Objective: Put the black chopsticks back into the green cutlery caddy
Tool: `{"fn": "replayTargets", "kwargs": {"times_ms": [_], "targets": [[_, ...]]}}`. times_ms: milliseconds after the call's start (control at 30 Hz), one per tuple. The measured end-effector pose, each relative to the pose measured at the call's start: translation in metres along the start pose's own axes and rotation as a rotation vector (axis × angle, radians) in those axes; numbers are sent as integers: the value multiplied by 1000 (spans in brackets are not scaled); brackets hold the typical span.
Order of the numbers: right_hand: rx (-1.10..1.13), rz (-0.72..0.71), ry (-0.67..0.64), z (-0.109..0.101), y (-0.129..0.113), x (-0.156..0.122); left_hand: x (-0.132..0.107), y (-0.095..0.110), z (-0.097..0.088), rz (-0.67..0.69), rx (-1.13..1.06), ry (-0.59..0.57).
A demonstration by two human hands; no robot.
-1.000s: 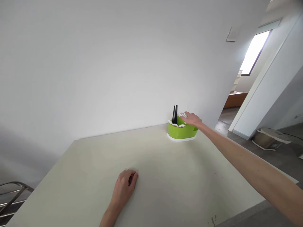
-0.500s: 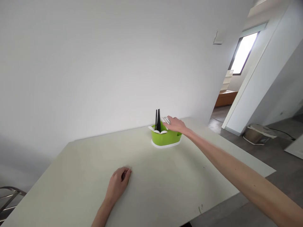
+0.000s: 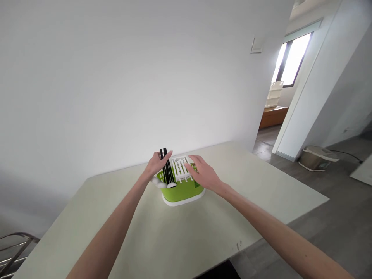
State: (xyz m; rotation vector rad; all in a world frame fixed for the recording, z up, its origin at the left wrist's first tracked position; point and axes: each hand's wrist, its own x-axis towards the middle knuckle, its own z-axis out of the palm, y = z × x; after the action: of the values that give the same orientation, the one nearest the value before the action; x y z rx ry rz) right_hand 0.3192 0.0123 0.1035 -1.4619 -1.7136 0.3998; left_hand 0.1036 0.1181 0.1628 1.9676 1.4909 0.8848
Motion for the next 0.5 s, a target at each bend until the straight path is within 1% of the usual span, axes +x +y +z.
{"fn": "replayTargets", "kwargs": {"times_ms": [67, 100, 200, 233, 267, 300, 333, 367, 400, 433, 500], "targets": [[121, 17, 63, -6, 23, -11, 9, 2, 8, 5, 10, -105], [168, 41, 109, -8, 36, -17, 12, 2, 11, 9, 4, -122], [240, 126, 313, -8, 76, -32, 16, 1, 17, 2, -49, -94], [248, 155, 382, -8, 88, -37, 18, 1, 15, -14, -107, -63], [249, 186, 433, -7, 100, -42, 21, 1, 9, -34, -201, -6], [247, 218, 469, -7, 112, -48, 26, 0, -1, -56, -329, 84], [243, 250, 489, -7, 123, -53, 32, -2, -16, -77, -485, 197], [239, 279, 492, -7, 134, -59, 39, -5, -35, -83, -648, 332], [236, 306, 490, -6, 144, -65, 46, -11, -58, -81, -770, 463], [233, 329, 481, -5, 153, -70, 51, -18, -83, -68, -864, 527], [227, 365, 453, 0, 168, -81, 56, -39, -134, -51, -952, 584]]}}
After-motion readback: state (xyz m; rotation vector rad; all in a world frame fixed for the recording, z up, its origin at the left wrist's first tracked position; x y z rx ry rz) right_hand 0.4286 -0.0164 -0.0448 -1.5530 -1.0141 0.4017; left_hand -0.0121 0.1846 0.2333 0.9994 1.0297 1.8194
